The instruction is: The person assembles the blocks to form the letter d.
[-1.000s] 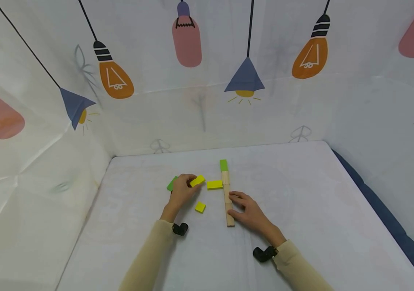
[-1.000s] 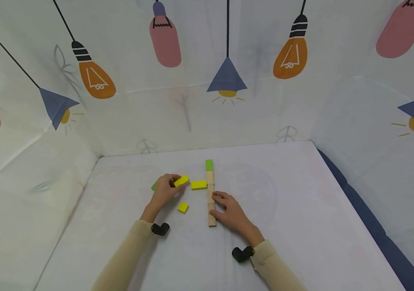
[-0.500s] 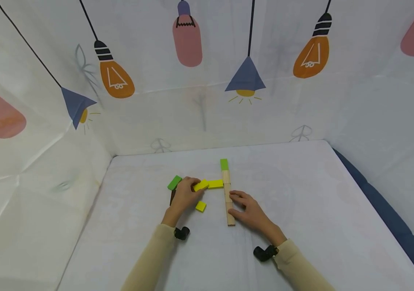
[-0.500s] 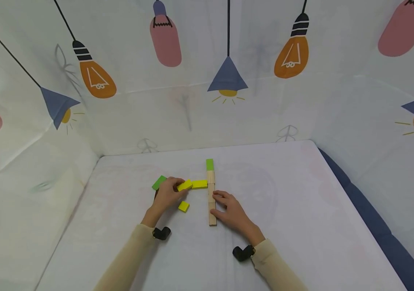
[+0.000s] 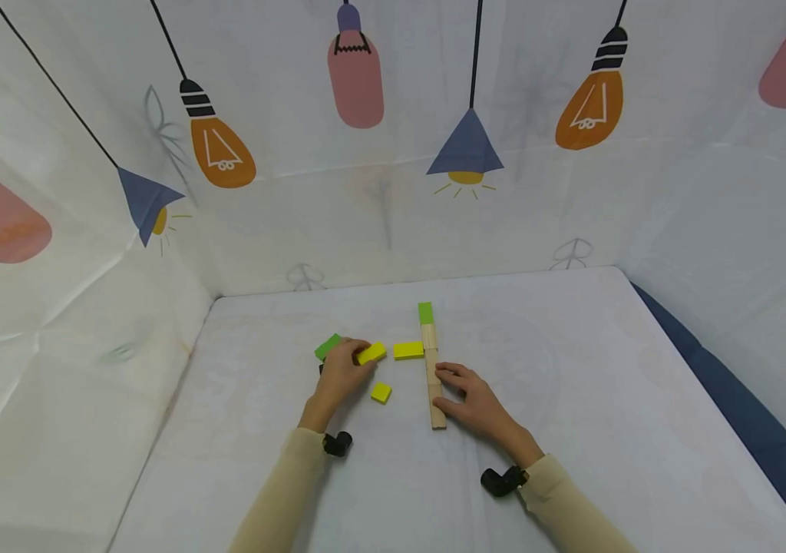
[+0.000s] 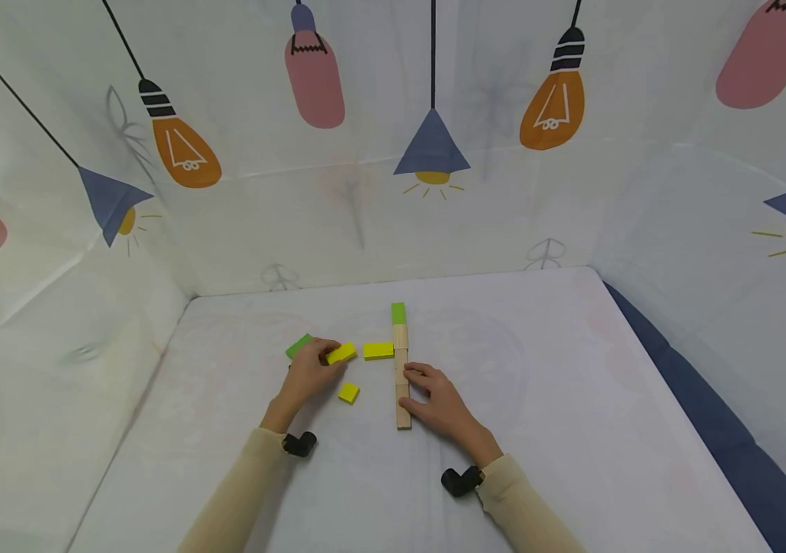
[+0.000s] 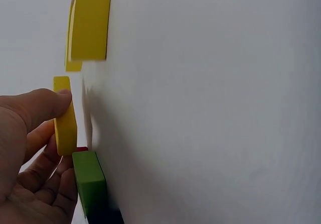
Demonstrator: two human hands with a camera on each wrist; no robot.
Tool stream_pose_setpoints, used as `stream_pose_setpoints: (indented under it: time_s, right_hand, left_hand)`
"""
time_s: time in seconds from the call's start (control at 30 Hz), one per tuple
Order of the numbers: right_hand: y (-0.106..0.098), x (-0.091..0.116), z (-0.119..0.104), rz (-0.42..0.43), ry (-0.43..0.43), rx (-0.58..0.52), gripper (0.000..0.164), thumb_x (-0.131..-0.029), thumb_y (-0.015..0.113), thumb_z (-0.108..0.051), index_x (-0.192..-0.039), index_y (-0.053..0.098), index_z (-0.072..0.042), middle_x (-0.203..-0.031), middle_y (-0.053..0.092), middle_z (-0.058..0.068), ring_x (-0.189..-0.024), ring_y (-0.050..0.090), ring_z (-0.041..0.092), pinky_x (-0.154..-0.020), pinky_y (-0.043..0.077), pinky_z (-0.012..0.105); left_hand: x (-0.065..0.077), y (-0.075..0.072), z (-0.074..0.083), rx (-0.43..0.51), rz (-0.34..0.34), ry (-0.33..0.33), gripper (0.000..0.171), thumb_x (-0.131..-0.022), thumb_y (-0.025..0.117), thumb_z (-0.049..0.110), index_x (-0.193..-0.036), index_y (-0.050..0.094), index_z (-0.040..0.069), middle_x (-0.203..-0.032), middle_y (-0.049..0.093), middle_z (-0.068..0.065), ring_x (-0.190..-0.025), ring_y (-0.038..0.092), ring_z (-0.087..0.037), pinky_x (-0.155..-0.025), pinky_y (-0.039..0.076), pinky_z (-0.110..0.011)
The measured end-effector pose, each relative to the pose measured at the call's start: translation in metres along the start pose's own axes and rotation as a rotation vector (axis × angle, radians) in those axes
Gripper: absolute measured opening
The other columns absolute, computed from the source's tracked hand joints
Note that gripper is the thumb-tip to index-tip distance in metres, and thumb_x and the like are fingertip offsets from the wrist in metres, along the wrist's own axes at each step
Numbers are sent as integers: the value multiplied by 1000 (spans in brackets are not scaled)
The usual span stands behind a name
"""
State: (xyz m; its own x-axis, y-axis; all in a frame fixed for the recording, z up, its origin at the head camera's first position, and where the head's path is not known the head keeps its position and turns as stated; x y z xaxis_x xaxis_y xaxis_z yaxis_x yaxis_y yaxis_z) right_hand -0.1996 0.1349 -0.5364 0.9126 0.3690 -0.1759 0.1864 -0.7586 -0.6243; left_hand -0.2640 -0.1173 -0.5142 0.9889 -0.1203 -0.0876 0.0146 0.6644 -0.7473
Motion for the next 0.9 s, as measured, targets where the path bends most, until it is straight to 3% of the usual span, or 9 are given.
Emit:
stream_pose_setpoints:
  time_s: [0.3, 0.5, 0.9]
  right_hand:
    - [1, 0, 1, 1, 0, 2, 59, -92, 78, -25, -142, 60, 0, -150, 56, 10, -142, 49, 35, -111, 45, 54]
    - [1, 1, 0, 7, -6, 1, 58, -93, 78, -25, -142, 60, 0, -150, 56, 10, -141, 51, 34, -108, 48, 54]
    - [2, 0, -1, -1, 11, -1, 59, -92, 78, -25, -143, 59, -1, -151, 55, 10, -141, 50, 34, -106, 50, 54]
  left_hand:
    - [-2, -12, -20, -6, 35, -26, 33, -88, 81, 12, -119, 72, 1, -117, 68, -13, -107, 64, -26, -96, 56, -44]
    - [1, -6, -13, 22, 27, 9, 33, -87, 81, 13, -117, 73, 1, -114, 68, -15, -102, 63, -27, -90, 56, -43]
    - [2, 12, -2, 16, -2, 5, 33, -87, 82, 17, -118, 75, 5, -112, 69, -11, -96, 62, -22, -86, 57, -37]
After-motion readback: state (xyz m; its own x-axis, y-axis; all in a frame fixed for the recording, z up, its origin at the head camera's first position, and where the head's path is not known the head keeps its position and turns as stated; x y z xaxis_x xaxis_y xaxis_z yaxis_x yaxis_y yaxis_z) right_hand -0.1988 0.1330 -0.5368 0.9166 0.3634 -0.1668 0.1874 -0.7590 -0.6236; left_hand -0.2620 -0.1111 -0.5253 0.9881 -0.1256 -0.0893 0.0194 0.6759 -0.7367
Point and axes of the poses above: each hand's wrist, its own x-axis away from the middle knuckle, its own y-axis out of the palm, z = x × y, the point moved 7 cm from there along -x, towards the middle knuckle
